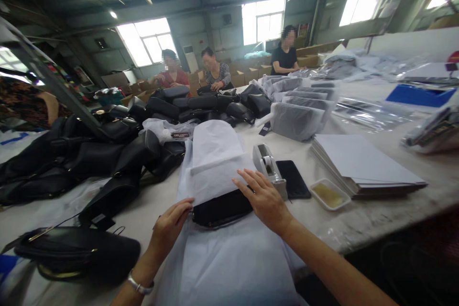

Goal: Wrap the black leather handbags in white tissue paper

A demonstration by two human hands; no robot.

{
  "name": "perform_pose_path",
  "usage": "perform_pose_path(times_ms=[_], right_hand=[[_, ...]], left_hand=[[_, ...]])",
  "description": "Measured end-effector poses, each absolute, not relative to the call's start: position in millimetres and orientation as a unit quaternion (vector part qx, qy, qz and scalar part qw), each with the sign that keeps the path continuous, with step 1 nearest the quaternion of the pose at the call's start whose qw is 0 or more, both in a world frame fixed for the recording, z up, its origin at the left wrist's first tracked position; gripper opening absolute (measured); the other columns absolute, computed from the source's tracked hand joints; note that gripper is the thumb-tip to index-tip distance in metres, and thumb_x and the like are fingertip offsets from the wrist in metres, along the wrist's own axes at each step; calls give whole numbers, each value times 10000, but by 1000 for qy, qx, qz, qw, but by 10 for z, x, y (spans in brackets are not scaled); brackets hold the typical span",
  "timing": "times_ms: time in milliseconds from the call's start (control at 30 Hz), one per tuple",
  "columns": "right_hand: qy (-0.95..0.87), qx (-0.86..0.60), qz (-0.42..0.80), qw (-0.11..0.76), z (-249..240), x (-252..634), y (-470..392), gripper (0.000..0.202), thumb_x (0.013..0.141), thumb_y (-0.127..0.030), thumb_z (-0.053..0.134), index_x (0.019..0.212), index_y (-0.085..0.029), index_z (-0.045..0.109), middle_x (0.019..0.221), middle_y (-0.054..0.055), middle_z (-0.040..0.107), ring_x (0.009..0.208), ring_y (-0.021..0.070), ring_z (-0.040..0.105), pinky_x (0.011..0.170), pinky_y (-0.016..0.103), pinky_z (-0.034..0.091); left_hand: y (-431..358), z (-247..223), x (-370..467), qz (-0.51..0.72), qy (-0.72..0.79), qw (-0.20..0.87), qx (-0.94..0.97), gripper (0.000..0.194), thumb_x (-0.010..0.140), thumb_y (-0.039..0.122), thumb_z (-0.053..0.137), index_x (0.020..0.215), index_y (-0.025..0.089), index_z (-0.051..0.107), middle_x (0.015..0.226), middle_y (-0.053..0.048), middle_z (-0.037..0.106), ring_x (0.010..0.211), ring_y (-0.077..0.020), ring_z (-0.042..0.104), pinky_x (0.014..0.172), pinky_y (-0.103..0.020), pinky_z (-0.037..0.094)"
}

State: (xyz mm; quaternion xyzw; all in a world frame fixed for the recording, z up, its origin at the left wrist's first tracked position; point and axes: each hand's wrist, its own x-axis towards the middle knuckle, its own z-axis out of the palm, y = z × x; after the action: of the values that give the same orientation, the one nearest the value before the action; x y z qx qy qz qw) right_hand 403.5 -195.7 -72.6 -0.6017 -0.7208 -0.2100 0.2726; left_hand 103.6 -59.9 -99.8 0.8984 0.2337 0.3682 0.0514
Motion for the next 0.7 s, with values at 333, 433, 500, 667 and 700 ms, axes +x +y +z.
perform_pose_path(times_ms=[333, 433, 500, 667, 700], right_hand=[[-785, -482, -227, 316, -930, 4112, -1611, 386, 950, -57, 496, 1281, -193, 641, 1272, 78, 680, 1225, 213, 608, 1045, 394, 527], [-789, -479, -220, 316, -944, 4116, -1652, 365, 957, -73, 504, 1269, -193, 650, 1251, 74, 691, 1185, 210, 637, 1028, 390, 542], [-790, -477, -220, 317, -950, 4120, -1671, 358, 961, -78, 501, 1266, -188, 653, 1252, 75, 690, 1185, 218, 637, 1024, 398, 545], [-789, -482, -203, 321, -968, 4124, -1667, 399, 961, -84, 497, 1320, -211, 617, 1272, 77, 677, 1218, 230, 614, 1022, 414, 544], [-790, -484, -198, 321, -972, 4123, -1671, 399, 961, -85, 494, 1323, -203, 614, 1275, 83, 674, 1220, 235, 612, 1018, 419, 545]], left_hand=[[-671, -879, 1014, 359, 262, -30, 895, 125, 961, 197, 546, 1011, 233, 655, 1034, -21, 751, 887, -159, 730, 783, -253, 572], [-798, -691, 1075, 356, 298, -55, 884, 96, 928, 236, 588, 987, 233, 663, 1004, -29, 751, 859, -184, 718, 762, -282, 552], [-891, -542, 1205, 364, 299, -72, 879, 172, 909, 258, 609, 1069, 223, 660, 1071, -55, 742, 918, -208, 705, 821, -318, 541], [-968, -421, 1761, 299, 220, -82, 925, 421, 978, 308, 503, 1382, 190, 515, 1436, -81, 561, 1335, -254, 503, 1136, -443, 374], [-961, -465, 1856, 269, 218, -74, 935, 461, 988, 344, 484, 1417, 175, 480, 1481, -84, 511, 1389, -260, 442, 1158, -456, 349]])
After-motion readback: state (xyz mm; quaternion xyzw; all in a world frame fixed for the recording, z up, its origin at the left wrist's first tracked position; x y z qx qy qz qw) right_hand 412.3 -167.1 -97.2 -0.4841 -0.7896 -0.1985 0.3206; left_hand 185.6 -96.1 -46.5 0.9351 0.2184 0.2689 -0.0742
